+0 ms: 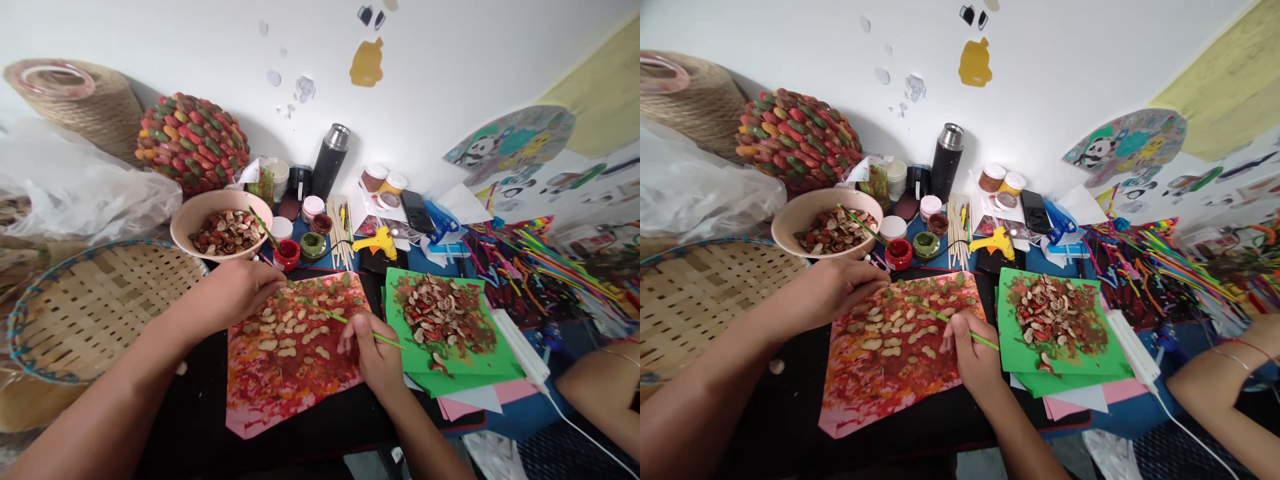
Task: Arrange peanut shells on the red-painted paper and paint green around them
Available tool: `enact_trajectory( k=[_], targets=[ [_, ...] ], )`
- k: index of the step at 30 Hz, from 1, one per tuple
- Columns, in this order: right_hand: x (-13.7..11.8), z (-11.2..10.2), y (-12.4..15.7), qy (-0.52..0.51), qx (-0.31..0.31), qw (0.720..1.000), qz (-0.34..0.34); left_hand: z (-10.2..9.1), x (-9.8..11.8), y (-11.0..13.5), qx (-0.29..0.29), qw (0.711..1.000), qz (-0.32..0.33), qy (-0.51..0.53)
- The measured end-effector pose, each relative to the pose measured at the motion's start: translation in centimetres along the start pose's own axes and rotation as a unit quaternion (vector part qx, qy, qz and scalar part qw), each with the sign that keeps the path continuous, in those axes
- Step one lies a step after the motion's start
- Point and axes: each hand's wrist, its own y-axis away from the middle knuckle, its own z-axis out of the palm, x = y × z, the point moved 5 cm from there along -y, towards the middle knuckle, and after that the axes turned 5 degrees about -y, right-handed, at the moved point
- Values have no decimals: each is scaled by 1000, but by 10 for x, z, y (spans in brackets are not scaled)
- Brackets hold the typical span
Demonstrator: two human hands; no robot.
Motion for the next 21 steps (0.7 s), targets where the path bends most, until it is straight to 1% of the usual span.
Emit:
enact_trajectory(
  k=[3,8,10,15,21],
  targets=[
    [3,1,1,-7,-8,1000,5,1,0,0,-4,1000,3,-3],
    [2,-2,0,5,12,1000,6,2,-2,1,10,1000,0,-2],
    [1,-1,-1,6,8,1000,6,2,-2,1,13,1000,-2,0],
    [2,-1,-2,7,-3,1000,14,2,0,0,-10,1000,-5,-2],
    [3,-2,-1,11,12,1000,8,0,-1,0,-10,1000,-8,-6]
  ],
)
